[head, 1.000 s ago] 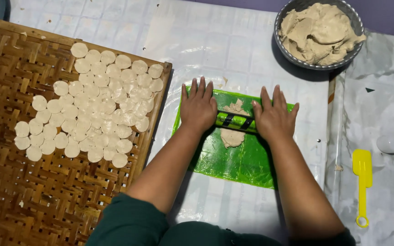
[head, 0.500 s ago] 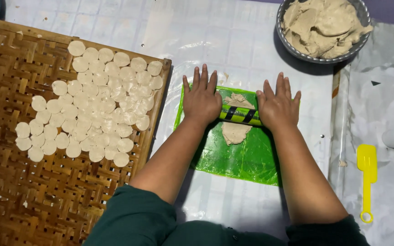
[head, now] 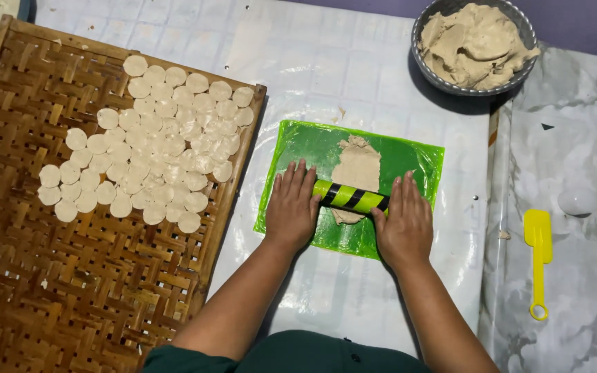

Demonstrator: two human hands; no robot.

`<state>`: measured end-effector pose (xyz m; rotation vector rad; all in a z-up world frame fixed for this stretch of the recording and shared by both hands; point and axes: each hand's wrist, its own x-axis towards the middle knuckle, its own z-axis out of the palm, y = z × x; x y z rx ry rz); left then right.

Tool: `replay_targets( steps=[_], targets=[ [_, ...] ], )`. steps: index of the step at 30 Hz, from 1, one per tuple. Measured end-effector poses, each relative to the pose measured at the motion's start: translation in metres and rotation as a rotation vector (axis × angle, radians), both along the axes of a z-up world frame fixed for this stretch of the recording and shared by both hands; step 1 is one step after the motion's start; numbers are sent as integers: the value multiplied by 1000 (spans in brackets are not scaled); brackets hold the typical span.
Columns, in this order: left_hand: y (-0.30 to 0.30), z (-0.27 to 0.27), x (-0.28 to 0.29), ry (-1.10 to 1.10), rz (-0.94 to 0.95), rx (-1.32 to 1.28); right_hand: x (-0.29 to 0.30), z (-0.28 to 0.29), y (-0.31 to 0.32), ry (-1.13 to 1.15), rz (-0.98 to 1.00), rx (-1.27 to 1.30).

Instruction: Flattening and rolling out pieces of dough on a mat using a roller and a scraper.

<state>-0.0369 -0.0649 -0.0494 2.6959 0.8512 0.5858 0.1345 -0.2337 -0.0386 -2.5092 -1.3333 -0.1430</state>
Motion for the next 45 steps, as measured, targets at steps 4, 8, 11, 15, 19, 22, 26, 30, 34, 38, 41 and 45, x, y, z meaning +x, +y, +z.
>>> replay_targets(
  steps=[4, 8, 11, 15, 19, 22, 26, 30, 34, 38, 41, 45],
  targets=[
    [12, 3, 18, 11, 20, 25, 11, -6, 8, 2, -6, -22],
    [37, 3, 47, 63, 48, 24, 41, -3, 39, 56, -58, -183],
    [52, 7, 68, 117, 78, 16, 62, 8, 62, 127, -77, -277],
    [78, 6, 99, 292, 107, -33, 89, 17, 88, 216, -77, -272],
    [104, 20, 130, 433, 123, -169, 115, 23, 115, 216, -88, -277],
    [115, 22, 141, 442, 138, -143, 124, 14, 122, 86, -128, -221],
    [103, 24, 128, 400, 127, -119, 119, 7, 114, 93, -86, -107],
    [81, 15, 100, 275, 105, -15, 96, 15, 98, 162, -44, -176],
    [58, 8, 69, 214, 91, 17, 74, 11, 74, 183, -28, -228],
    [31, 11, 33, 77, 36, 12, 46, 9, 47, 68, 33, -197],
    [9, 4, 6, 41, 7, 12, 22, 13, 21, -9, 77, -130],
    [-8, 15, -19, 38, -69, -30, 2, 17, -4, 28, 187, 46]
  ],
)
